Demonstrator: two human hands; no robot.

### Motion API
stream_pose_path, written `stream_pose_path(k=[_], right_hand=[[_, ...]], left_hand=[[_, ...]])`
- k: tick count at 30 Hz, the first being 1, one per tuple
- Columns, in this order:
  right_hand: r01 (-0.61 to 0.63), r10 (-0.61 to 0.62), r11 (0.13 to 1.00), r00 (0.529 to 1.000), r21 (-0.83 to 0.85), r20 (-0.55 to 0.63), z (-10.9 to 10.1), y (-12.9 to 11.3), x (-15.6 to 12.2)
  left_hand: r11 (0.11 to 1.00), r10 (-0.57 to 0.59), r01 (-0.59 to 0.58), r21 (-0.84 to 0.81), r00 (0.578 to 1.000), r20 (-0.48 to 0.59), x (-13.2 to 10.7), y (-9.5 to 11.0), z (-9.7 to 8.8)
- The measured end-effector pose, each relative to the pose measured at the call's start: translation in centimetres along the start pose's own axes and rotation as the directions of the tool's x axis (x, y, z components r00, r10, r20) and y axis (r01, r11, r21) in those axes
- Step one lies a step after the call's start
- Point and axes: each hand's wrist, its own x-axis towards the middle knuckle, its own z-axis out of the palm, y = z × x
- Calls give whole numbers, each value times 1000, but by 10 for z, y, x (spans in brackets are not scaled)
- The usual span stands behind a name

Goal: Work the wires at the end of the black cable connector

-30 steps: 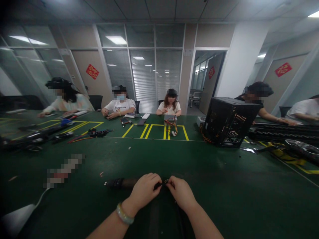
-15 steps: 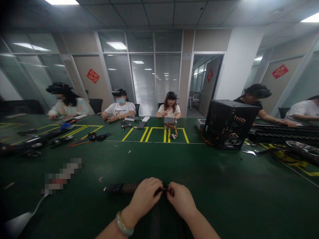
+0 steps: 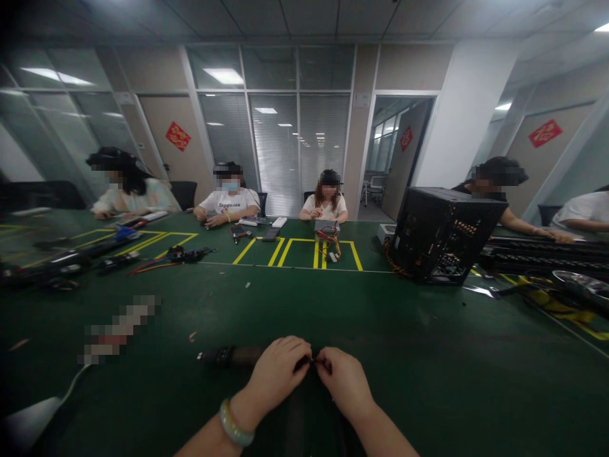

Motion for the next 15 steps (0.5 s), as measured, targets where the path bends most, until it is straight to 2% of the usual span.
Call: stream_pose_path(k=[8,15], right_hand=[[-70,63,983,997,170,44,-1,-2,0],[-109,96,970,993,218,70,-1,-1,-3]], left_hand=[[1000,-2,2,-3,1000,9,0,-2,2],[1000,15,-14,-6,999,40,0,-1,-1]])
